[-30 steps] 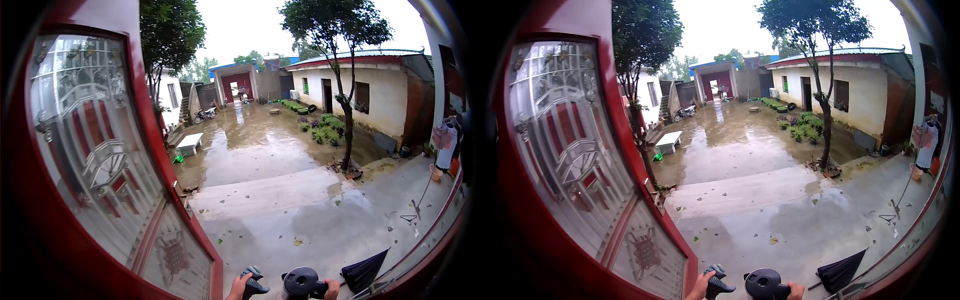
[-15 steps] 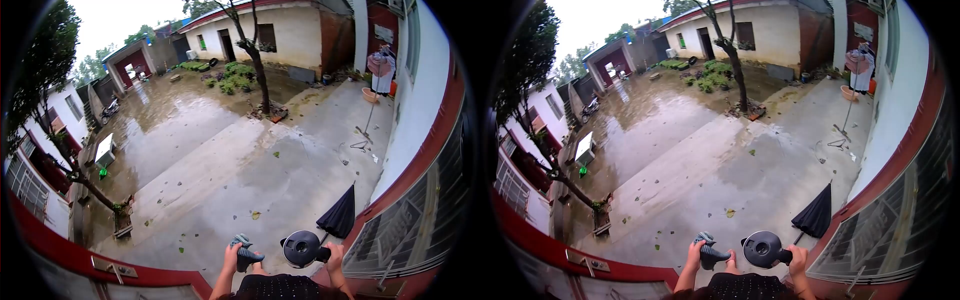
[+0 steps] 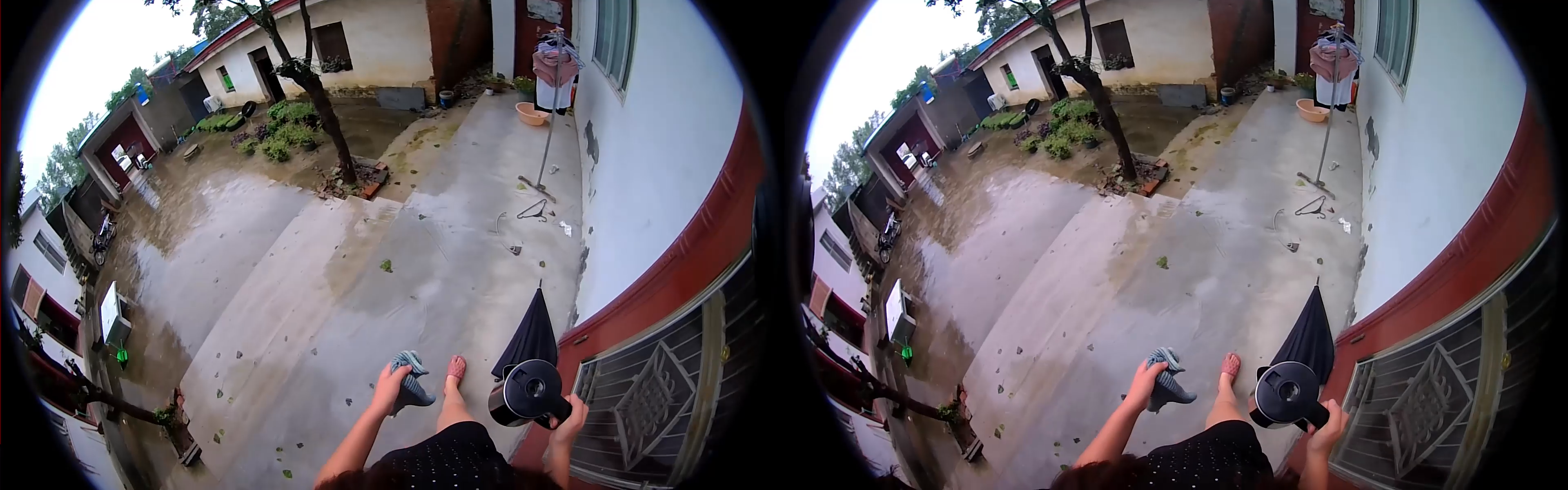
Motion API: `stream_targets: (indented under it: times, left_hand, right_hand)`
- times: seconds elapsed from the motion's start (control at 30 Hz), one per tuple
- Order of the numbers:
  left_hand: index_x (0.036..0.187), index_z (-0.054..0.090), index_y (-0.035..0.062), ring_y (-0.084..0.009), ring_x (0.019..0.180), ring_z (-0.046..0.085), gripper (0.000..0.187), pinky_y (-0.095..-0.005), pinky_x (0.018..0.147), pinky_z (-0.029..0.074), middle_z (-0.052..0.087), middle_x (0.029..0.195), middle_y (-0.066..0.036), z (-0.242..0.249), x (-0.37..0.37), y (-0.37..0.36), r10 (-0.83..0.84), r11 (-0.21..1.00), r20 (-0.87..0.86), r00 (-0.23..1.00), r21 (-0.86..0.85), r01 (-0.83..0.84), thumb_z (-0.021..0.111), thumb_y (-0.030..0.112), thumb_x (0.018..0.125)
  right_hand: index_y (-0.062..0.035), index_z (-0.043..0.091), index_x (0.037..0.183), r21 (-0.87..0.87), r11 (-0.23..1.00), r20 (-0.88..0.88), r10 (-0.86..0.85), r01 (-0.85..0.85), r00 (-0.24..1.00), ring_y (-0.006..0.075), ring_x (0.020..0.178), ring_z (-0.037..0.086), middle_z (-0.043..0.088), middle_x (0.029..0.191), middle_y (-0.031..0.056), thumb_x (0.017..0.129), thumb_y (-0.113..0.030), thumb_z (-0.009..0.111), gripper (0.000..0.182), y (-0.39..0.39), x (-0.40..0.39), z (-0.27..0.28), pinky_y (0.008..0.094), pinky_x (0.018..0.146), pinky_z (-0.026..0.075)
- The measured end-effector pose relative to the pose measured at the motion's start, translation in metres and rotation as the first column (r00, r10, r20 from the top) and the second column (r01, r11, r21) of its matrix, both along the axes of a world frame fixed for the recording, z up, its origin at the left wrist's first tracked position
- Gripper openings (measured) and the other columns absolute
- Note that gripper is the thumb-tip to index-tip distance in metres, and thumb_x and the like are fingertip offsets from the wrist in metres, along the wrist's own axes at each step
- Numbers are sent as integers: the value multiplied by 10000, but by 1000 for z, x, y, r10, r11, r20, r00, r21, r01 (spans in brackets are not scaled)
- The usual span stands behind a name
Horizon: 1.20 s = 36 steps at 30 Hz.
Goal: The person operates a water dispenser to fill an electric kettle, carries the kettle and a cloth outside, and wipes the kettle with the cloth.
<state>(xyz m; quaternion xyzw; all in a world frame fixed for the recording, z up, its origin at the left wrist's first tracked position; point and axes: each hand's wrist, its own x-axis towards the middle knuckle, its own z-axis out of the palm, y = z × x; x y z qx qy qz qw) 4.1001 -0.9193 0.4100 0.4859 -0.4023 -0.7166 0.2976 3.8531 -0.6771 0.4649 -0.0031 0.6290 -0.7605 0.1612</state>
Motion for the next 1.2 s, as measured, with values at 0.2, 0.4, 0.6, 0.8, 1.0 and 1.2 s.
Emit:
stream_targets:
  times: [0.2, 0.4, 0.6, 0.8, 1.0, 1.2]
  left_hand:
    - [1043, 582, 20, -113, 826, 555, 255, -263, 734, 447, 609, 904, -28, 7, -119, -126, -40, 997, 32, 999, 64, 38, 578, 173, 839]
    - [1048, 581, 11, -113, 818, 561, 258, -259, 751, 451, 622, 898, -29, 30, -212, -229, -145, 989, 7, 989, 9, 145, 568, 190, 862]
    - [993, 604, 24, -100, 776, 545, 217, -243, 718, 442, 614, 846, -10, -5, -263, -339, -124, 992, 19, 992, 6, 124, 569, 190, 857]
    - [964, 608, 41, -88, 726, 543, 212, -232, 662, 435, 601, 812, -7, -20, -344, -482, -117, 987, 6, 993, 108, 116, 592, 218, 847]
    - [979, 600, 11, -125, 662, 589, 222, -276, 594, 502, 604, 791, -29, 5, -467, -602, -201, 970, -141, 969, 110, 217, 564, 207, 882]
    - [1025, 605, 29, -81, 738, 527, 330, -242, 661, 436, 611, 850, -7, -4, -583, -710, -368, 930, 48, 928, 34, 367, 587, 321, 872]
  right_hand:
    - [-48, 452, 735, 200, 973, -229, 160, -115, 960, 106, 351, 366, 469, 554, 64, 908, -238, 452, 257, -103, -98, -9, 236, 338, 294]
    - [4, 571, 663, 282, 951, -319, 215, -124, 923, 148, 520, 456, 512, 690, 94, 930, -164, 415, 352, -228, -193, 9, 276, 463, 379]
    - [-32, 432, 828, 110, 991, -431, 115, -75, 895, 100, 349, 367, 493, 628, 66, 910, -238, 475, 226, -355, -281, -8, 230, 321, 297]
    - [-28, 463, 550, -9, 993, -162, 111, -114, 980, 104, 333, 341, 419, 476, 46, 900, -251, 426, 417, -488, -361, 29, 240, 331, 262]
    - [-18, 443, 765, -37, 998, -184, -57, 51, 981, 101, 353, 356, 464, 587, 72, 913, -240, 449, 267, -569, -450, 19, 222, 330, 281]
    - [-17, 445, 742, 49, 999, -240, -2, 15, 971, 103, 355, 362, 475, 598, 77, 907, -228, 456, 268, -663, -554, 2, 225, 338, 294]
